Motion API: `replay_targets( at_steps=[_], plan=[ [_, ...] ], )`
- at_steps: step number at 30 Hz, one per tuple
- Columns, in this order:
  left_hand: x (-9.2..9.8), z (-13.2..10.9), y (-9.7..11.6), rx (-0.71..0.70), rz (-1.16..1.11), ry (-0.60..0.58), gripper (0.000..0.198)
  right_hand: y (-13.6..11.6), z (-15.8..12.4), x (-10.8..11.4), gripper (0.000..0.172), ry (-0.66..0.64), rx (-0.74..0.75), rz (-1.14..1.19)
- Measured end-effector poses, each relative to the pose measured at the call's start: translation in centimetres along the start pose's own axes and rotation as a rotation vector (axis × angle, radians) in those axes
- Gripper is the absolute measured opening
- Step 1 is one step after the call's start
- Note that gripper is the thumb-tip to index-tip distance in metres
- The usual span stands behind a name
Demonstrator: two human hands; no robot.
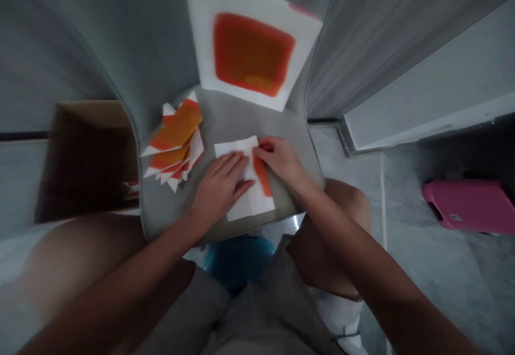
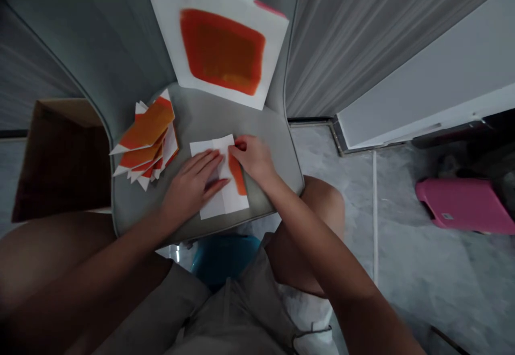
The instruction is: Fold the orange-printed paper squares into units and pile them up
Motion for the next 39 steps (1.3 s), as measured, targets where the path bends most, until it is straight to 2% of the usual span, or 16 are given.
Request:
replay_targets(
  at_steps=[5,7,13,16,20,22,25,27,34,39],
  plan=[
    [-0.1,1.2,0.3,0.026,0.009,-0.013,0.045,0.2,-2.3,-0.8,0.019,0.215,0.096,-0.081],
    [-0.1,1.6,0.0,0.041,0.010,-0.004,0.042,0.0,-2.9,-1.1,0.022,0.260,0.166,-0.117],
    [-0.1,2.7,-1.4,0.138,-0.073,0.066,0.032,0.0,-3.1,-1.6,0.029,0.231,0.342,-0.100],
    [-0.2,3.1,-1.7,0.164,-0.069,0.069,0.031,0.2,-2.9,-1.7,0.028,0.251,0.306,-0.119],
    [-0.4,3.2,-1.9,0.153,-0.066,0.027,0.034,0.1,-1.8,-0.9,0.025,0.211,0.133,-0.076],
    [-0.4,3.2,-2.0,0.153,-0.064,0.021,0.035,0.1,-0.9,-0.1,0.022,0.109,0.080,-0.037],
    [-0.4,3.1,-2.0,0.151,-0.068,0.019,0.034,0.3,0.1,1.1,0.023,-0.116,0.062,0.067],
    [-0.3,3.1,-1.9,0.151,-0.071,0.024,0.033,0.7,0.4,1.5,0.023,-0.179,0.035,0.132],
    [-0.2,3.0,-1.6,0.160,-0.051,0.032,0.031,1.3,-0.3,0.4,0.028,0.052,0.038,0.063],
    [-0.1,3.1,-1.3,0.172,-0.023,0.018,0.029,1.1,-0.6,0.0,0.026,0.142,0.055,0.021]
  ],
)
Point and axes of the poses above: each hand's wrist, its own z-axis towards the middle knuckle, its own x-axis out of the back of the hand, y = z × x, the point moved 2 cm from there along z, towards the middle knuckle, and after that the axes turned 6 degrees about y, right-handed, at the moved point
